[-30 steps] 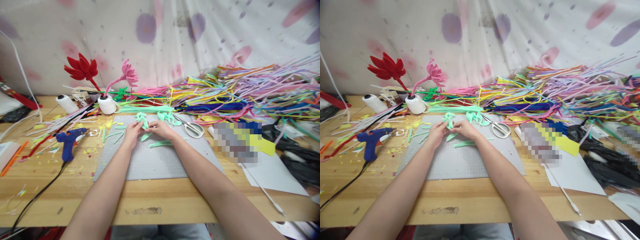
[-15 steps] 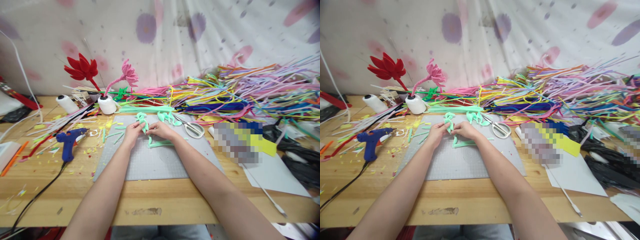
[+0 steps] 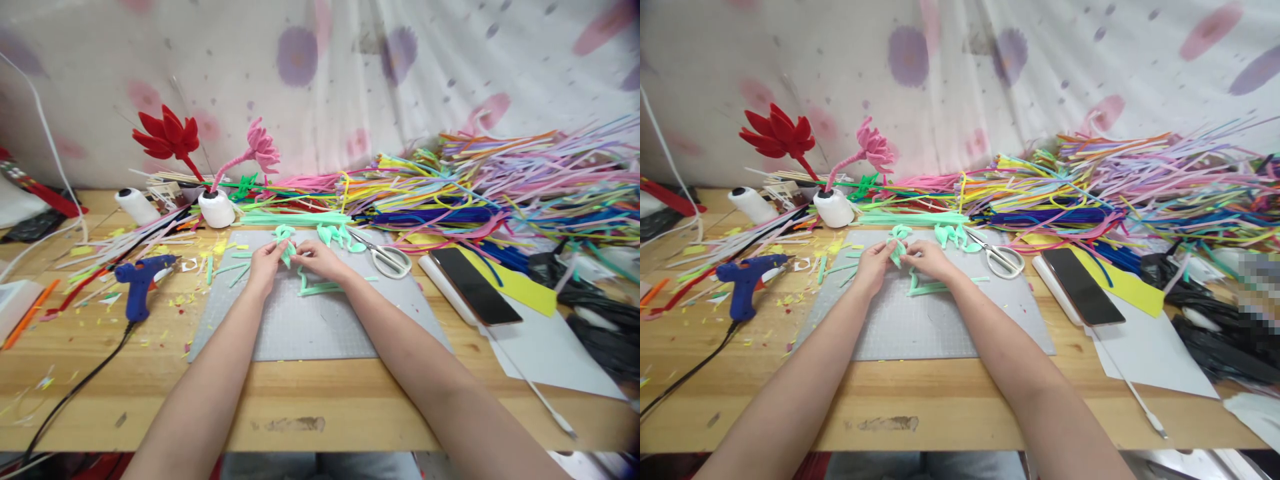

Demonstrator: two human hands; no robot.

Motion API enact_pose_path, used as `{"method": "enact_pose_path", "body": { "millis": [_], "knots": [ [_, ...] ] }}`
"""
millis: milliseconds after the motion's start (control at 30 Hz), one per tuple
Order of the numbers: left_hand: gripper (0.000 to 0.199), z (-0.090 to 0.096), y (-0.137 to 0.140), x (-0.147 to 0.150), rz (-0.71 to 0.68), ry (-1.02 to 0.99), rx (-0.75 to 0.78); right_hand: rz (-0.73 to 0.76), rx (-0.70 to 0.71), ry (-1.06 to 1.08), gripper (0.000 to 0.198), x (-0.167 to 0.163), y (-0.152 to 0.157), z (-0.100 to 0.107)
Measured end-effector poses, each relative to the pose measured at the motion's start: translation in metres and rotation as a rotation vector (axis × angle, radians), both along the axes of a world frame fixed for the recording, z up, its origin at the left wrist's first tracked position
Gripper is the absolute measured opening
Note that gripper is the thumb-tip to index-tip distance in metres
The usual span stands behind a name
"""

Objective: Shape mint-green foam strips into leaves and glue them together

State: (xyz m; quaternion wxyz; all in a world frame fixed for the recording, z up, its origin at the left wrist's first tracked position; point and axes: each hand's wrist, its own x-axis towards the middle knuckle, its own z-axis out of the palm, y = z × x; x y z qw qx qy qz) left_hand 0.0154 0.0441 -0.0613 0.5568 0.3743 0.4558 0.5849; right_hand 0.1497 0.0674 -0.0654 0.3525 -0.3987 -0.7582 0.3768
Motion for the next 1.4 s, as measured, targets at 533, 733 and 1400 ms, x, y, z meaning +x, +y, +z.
{"method": "enact_pose_path", "body": {
  "millis": [533,733,1400],
  "knots": [
    [0.032,-0.002,0.004,0.000,-0.050,-0.157,-0.065,-0.027,0.005,0.171,0.017,-0.001,-0.001,0.001],
    [0.039,-0.006,0.000,0.009,0.014,-0.093,0.047,-0.069,0.041,0.116,0.016,-0.001,0.002,-0.004],
    [0.030,0.002,-0.003,0.011,0.109,-0.135,0.100,0.085,0.069,0.064,0.014,-0.005,-0.002,-0.008]
  ]
}}
